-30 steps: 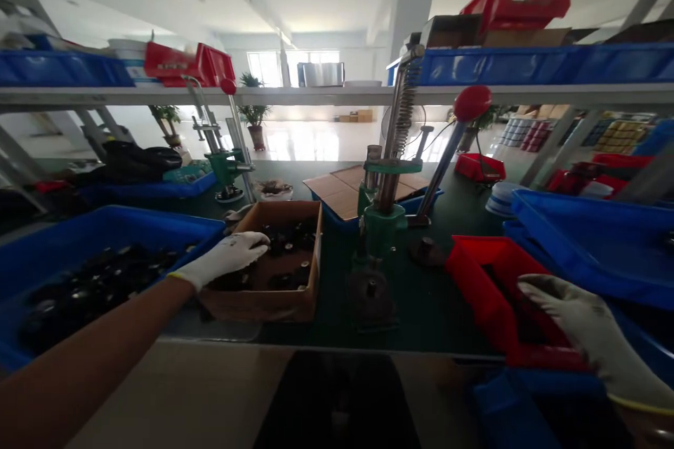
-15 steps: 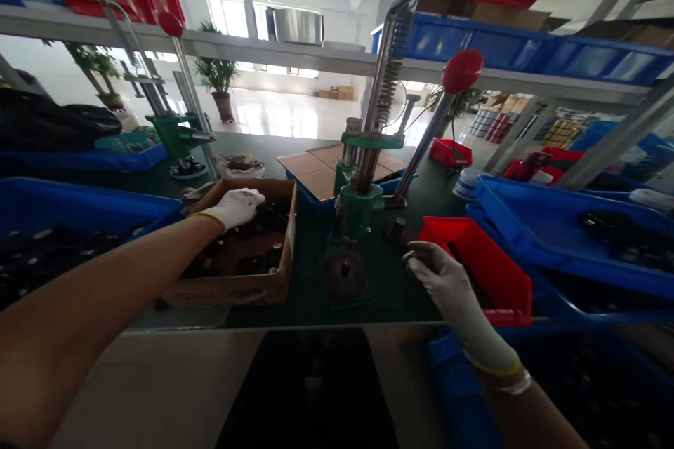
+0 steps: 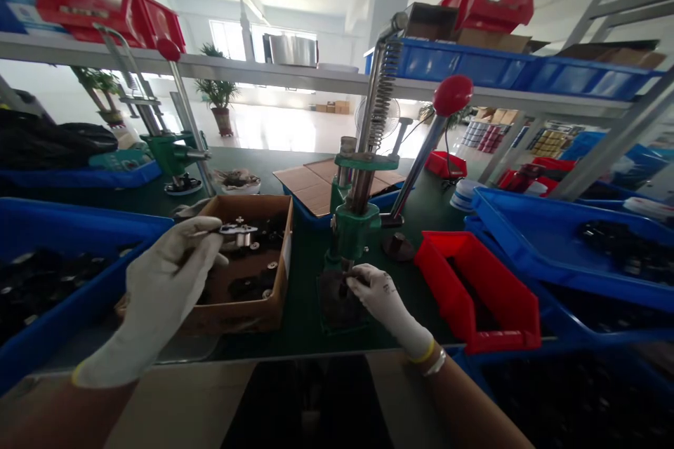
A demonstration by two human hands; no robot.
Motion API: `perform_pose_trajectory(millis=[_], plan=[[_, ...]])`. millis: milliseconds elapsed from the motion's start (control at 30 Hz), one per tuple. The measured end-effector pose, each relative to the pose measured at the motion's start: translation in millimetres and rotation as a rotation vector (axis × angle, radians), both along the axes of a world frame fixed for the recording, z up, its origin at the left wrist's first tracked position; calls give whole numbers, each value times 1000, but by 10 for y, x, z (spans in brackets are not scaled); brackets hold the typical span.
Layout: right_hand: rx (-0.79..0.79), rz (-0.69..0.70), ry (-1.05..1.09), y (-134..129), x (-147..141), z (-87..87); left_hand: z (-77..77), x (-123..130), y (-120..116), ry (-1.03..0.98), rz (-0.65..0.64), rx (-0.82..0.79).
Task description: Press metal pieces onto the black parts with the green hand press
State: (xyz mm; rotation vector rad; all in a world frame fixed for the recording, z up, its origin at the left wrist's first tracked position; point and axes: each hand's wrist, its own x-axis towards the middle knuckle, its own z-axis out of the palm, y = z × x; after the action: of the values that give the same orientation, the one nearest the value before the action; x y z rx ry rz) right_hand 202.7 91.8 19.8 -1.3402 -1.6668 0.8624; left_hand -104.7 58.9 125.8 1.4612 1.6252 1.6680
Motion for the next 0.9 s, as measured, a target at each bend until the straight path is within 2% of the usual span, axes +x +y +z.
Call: perform_pose_trajectory(millis=[67,133,200,300,467,567,667,800,900], plan=[[13,5,-14,-24,-3,-12,-114,197,-187,-314,-66,-52],[35,1,-28,-55,2,-17,-213,401,-335,-583,-186,-156],[64,-10,-36,-94,10,-17,-299,583,-446,-786,-291,-235],[171,-17,-103,-164,22,-34,-431,788,-544,-938,-376,-299],[356,5,-381,-254,28,-102,-647,966,-576,-1164,-477,-415],[399,-24,-376,-285,16,-107,-719,1038,-593,-1298,-598,-497],[435,-52,-315,-317,7,-91,-750,1118,-635,-1263,-680,-496],[421,-56,-216,-372,17,-103,-760,1174,-663,-944,-691,-528],[389,-69,-147,-429,44,-138,-775,1154,-595,-694,-665,-520]])
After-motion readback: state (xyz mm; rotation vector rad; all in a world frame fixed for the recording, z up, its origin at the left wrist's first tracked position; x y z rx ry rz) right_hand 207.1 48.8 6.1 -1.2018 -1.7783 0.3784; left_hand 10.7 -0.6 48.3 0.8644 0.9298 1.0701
